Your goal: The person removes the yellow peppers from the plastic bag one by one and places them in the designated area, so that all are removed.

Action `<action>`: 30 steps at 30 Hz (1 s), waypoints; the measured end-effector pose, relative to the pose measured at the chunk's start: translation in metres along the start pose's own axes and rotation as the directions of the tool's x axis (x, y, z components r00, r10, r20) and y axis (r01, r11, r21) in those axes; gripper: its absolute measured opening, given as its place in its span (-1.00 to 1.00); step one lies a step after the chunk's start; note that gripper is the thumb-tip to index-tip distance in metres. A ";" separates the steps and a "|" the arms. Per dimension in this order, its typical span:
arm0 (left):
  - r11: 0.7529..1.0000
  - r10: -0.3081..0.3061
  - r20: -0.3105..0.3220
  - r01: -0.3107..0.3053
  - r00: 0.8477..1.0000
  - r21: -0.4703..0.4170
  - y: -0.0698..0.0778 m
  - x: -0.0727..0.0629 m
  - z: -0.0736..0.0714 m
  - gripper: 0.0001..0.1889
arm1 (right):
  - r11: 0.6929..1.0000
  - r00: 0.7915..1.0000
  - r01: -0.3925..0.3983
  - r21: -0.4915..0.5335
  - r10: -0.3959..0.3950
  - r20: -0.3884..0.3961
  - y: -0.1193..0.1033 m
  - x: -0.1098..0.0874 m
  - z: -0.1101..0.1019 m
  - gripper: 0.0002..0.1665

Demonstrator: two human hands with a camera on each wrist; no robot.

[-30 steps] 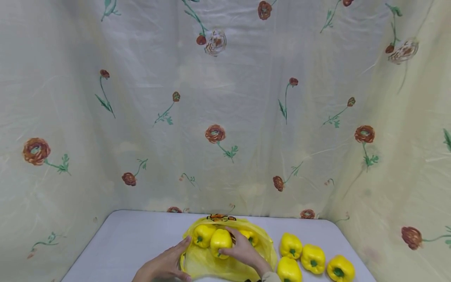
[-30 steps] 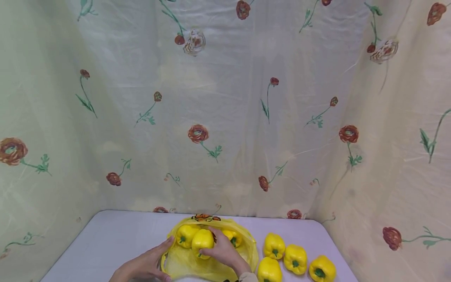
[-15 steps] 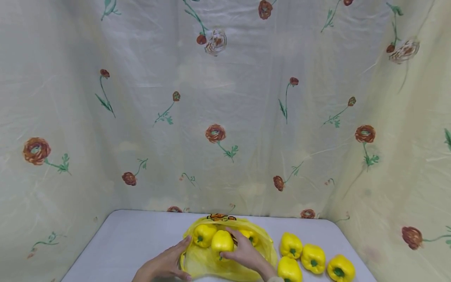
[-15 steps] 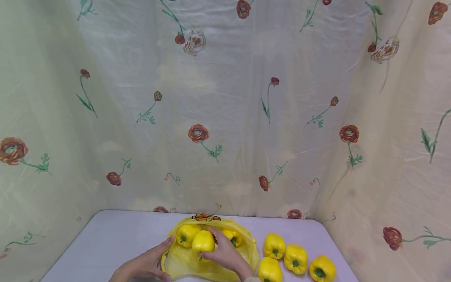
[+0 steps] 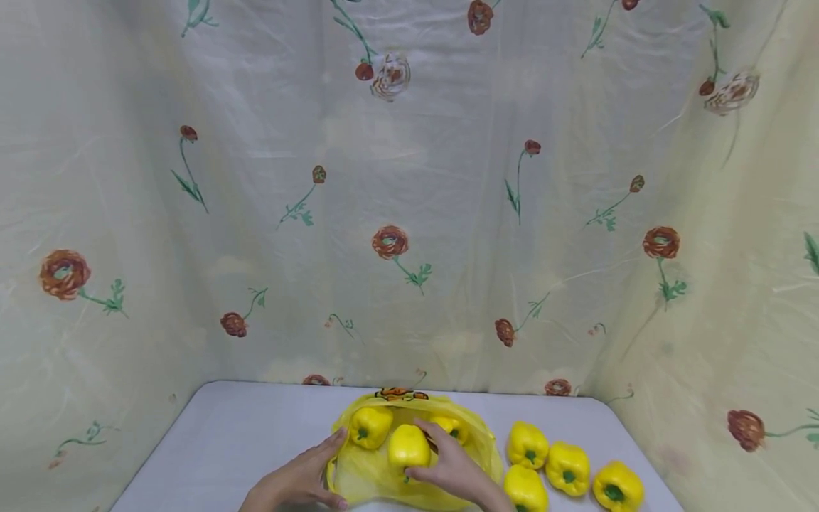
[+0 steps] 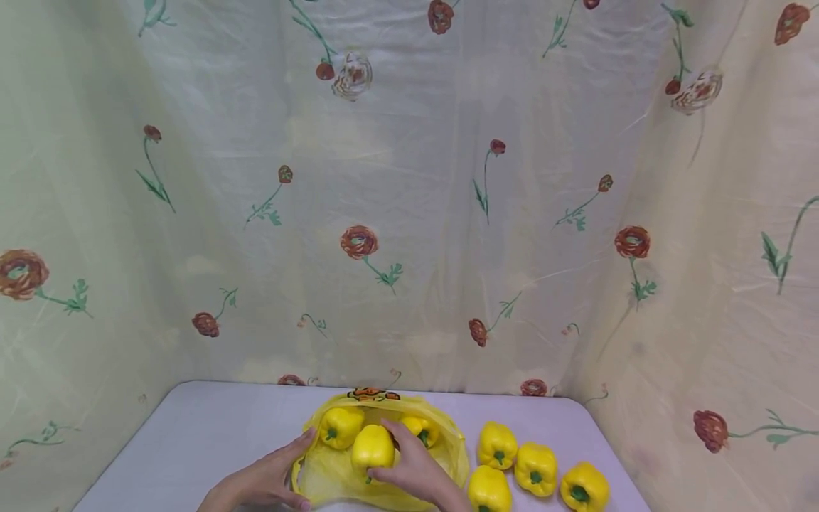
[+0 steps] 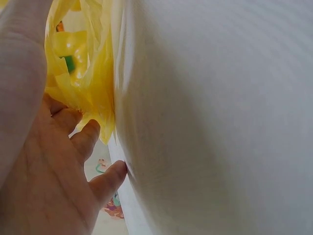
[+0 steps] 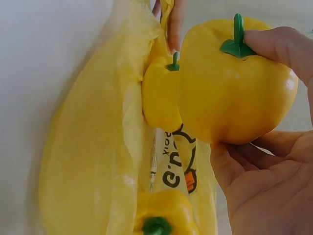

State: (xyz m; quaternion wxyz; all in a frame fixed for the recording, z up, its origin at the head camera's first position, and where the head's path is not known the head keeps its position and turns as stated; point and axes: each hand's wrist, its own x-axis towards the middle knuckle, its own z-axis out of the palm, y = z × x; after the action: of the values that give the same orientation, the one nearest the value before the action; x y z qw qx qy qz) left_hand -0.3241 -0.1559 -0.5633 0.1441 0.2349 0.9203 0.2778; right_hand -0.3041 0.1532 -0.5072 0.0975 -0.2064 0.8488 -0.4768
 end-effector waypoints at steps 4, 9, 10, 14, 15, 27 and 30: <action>1.000 0.005 -0.001 -0.005 1.000 0.011 -0.001 0.000 0.000 0.22 | 1.000 1.000 -0.022 -0.003 0.022 0.005 -0.001 -0.008 -0.003 0.03; 1.000 0.011 -0.002 -0.011 1.000 0.021 -0.002 -0.001 0.000 0.23 | 0.999 1.000 -0.019 -0.047 0.020 0.015 -0.002 -0.020 -0.008 0.04; 1.000 0.006 -0.001 -0.006 1.000 0.021 -0.002 -0.001 0.000 0.23 | 0.998 1.000 -0.022 -0.060 0.023 0.018 -0.003 -0.022 -0.009 0.05; 1.000 0.003 0.000 -0.003 1.000 0.015 -0.001 0.000 0.000 0.23 | 0.996 0.999 -0.035 -0.079 0.038 0.030 -0.002 -0.028 -0.013 0.04; 1.000 0.004 0.000 -0.004 1.000 0.015 -0.001 0.000 0.000 0.23 | 0.996 0.999 -0.031 -0.085 0.034 0.033 -0.001 -0.030 -0.014 0.04; 0.998 -0.062 0.008 0.062 0.998 -0.032 -0.001 -0.001 0.002 0.27 | 0.985 0.999 0.035 -0.170 -0.028 0.042 -0.001 -0.047 -0.022 -0.02; 0.997 -0.070 0.008 0.070 0.998 -0.031 0.001 0.000 0.001 0.27 | 0.989 0.999 0.033 -0.144 -0.027 0.043 -0.001 -0.051 -0.024 -0.05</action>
State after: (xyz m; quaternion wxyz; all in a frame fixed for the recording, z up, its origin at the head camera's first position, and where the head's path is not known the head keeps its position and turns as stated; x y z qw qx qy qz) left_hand -0.3234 -0.1545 -0.5640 0.1604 0.2011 0.9230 0.2864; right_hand -0.2668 0.1936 -0.4951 0.0925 -0.2353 0.8758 -0.4111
